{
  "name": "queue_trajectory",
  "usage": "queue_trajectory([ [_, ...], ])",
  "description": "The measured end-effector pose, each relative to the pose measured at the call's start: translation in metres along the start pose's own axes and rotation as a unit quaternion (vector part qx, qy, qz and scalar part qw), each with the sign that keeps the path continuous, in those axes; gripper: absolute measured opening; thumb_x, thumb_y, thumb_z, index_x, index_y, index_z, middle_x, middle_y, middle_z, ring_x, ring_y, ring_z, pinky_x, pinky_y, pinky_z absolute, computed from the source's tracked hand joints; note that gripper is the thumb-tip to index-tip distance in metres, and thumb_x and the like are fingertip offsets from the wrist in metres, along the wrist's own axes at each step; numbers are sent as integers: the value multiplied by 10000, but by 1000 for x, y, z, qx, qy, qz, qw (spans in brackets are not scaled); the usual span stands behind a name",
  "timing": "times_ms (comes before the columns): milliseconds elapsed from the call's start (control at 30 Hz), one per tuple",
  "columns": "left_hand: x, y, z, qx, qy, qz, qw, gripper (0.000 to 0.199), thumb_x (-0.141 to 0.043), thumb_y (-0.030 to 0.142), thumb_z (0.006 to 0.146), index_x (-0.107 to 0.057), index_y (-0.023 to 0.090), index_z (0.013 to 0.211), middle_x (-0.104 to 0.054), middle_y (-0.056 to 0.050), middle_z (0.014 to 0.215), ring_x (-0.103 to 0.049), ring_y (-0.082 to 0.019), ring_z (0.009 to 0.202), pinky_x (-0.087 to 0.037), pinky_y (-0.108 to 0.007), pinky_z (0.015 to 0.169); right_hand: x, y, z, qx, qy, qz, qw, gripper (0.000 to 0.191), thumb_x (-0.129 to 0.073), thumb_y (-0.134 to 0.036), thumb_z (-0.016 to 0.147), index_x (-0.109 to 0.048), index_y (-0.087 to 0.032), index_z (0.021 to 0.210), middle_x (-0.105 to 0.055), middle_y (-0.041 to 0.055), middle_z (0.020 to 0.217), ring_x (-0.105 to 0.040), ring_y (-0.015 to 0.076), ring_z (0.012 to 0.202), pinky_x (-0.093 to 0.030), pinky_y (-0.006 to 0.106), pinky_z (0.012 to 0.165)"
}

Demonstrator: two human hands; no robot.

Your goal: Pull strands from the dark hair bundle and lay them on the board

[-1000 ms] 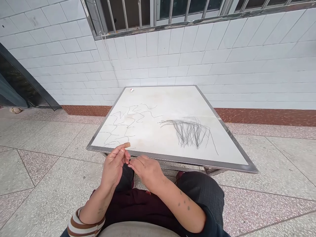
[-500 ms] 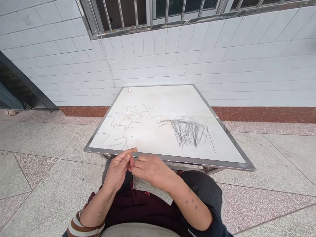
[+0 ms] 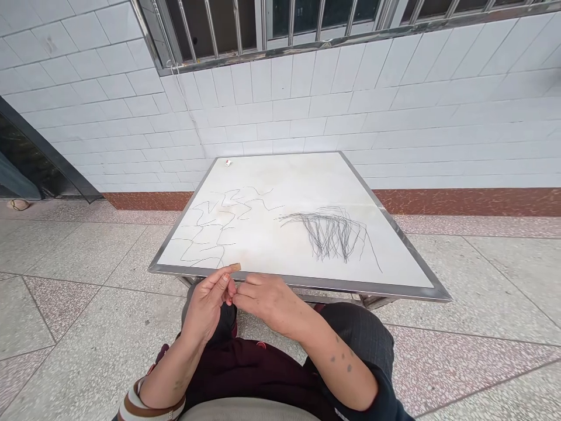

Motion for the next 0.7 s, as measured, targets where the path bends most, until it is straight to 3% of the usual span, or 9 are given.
queue_trajectory([
  [100,0,-3,0,0,6,13,1000,368,-562,399,836,-660,164,1100,-501,14,630,-414,-101,569,-341,-221,534,-16,-4,0,34,-84,-40,995,237,-374,-154,954,-605,-190,912,-624,8,841,-490,139,745,-425,295,641],
  [200,3,-4,1,-5,19,9,1000,345,-562,393,840,-667,168,1079,-487,24,623,-402,-93,565,-327,-215,529,-22,1,0,32,-82,-50,995,251,-366,-144,952,-609,-200,921,-625,16,845,-490,144,756,-422,301,656],
  [333,7,2,1,-18,31,-37,999,352,-574,392,834,-653,168,1094,-527,13,648,-429,-92,574,-358,-222,557,-11,14,-3,-17,34,-15,999,135,-499,-241,912,-602,-231,999,-620,33,860,-518,165,803,-441,324,711],
  [433,10,8,1,-25,42,-73,996,355,-600,389,817,-649,167,1091,-562,1,689,-461,-88,583,-389,-221,582,-2,27,-9,-84,128,45,987,336,-643,-383,802,-556,-231,1089,-601,76,985,-532,209,910,-463,371,780],
  [567,13,12,-1,-31,56,-103,993,327,-616,366,811,-655,164,1066,-583,-6,705,-477,-75,577,-399,-201,573,-6,51,-19,-202,203,224,931,511,-692,-469,726,-477,-239,1129,-558,84,1040,-549,214,937,-486,381,814],
  [700,11,15,-3,-32,52,-130,990,327,-624,356,809,-656,156,1066,-575,-4,682,-467,-69,575,-380,-186,549,-24,73,-31,-299,275,389,827,329,-425,-485,898,-452,-227,1101,-542,82,1014,-550,172,900,-495,318,766],
])
Point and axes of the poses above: each hand's wrist, its own z-axis towards the middle knuckle, its own x-axis out of the back of the hand, y = z × x, the point moved 7 cm from there along z, towards the middle knuckle
